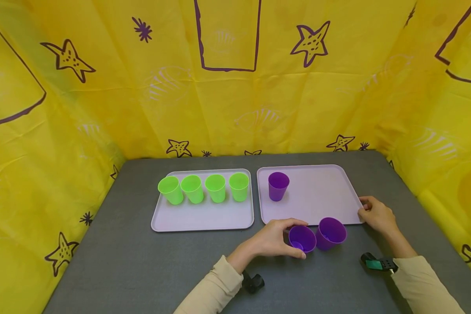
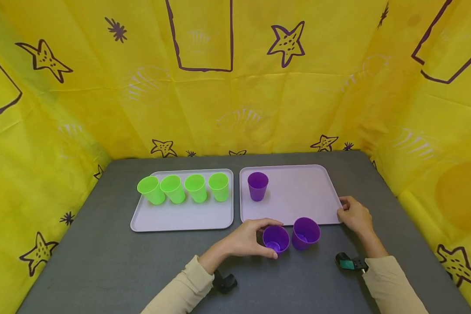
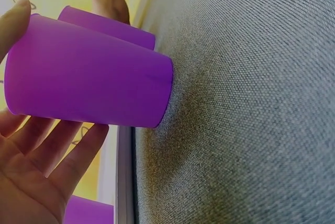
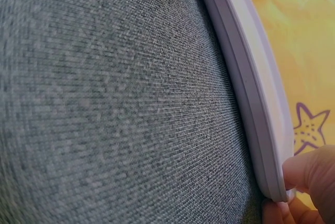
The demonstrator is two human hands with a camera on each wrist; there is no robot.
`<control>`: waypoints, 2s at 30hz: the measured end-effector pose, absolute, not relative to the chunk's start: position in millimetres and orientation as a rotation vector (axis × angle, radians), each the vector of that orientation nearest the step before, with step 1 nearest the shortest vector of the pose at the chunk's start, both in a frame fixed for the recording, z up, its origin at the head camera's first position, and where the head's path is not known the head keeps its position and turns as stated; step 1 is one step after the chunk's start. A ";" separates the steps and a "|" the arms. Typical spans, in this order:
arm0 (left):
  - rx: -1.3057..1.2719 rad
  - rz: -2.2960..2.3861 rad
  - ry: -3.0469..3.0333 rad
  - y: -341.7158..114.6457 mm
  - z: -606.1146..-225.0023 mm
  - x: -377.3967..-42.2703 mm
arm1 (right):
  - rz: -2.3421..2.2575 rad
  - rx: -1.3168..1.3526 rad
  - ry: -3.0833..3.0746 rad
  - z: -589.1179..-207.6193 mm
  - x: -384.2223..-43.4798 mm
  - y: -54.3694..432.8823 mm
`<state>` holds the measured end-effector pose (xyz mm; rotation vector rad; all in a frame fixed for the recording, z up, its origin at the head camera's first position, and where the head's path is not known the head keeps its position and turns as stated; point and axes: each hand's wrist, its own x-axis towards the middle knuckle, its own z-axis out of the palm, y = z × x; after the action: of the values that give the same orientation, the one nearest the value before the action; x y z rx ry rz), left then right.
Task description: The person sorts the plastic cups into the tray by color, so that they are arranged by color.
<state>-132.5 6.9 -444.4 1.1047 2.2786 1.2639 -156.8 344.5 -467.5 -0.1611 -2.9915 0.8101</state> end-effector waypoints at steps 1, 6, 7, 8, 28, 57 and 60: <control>1.106 1.263 2.280 7.0 -444.5 -132.5 | 0.812 -0.158 -2.993 -467.4 -156.9 345.1; 1.117 1.260 2.287 8.0 -444.6 -133.2 | 0.806 -0.155 -2.991 -467.5 -157.7 345.8; 1.120 1.259 2.289 8.1 -444.4 -133.3 | 0.805 -0.155 -2.991 -467.5 -157.7 345.6; 1.123 1.257 2.291 8.2 -444.1 -133.5 | 0.803 -0.158 -2.991 -467.5 -157.7 345.2; 1.094 1.350 2.282 12.4 -417.8 -144.2 | 0.786 -0.150 -2.951 -471.5 -156.6 344.5; 0.714 1.350 2.704 63.0 -400.8 -174.5 | 0.800 -0.152 -2.969 -471.2 -156.1 345.8; 0.657 1.374 2.723 70.3 -403.1 -176.9 | 0.800 -0.151 -2.967 -470.3 -155.9 345.0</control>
<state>-176.9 70.3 -403.1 0.6571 2.7229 1.3740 -155.9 345.0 -470.3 -0.1509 -2.9669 0.7998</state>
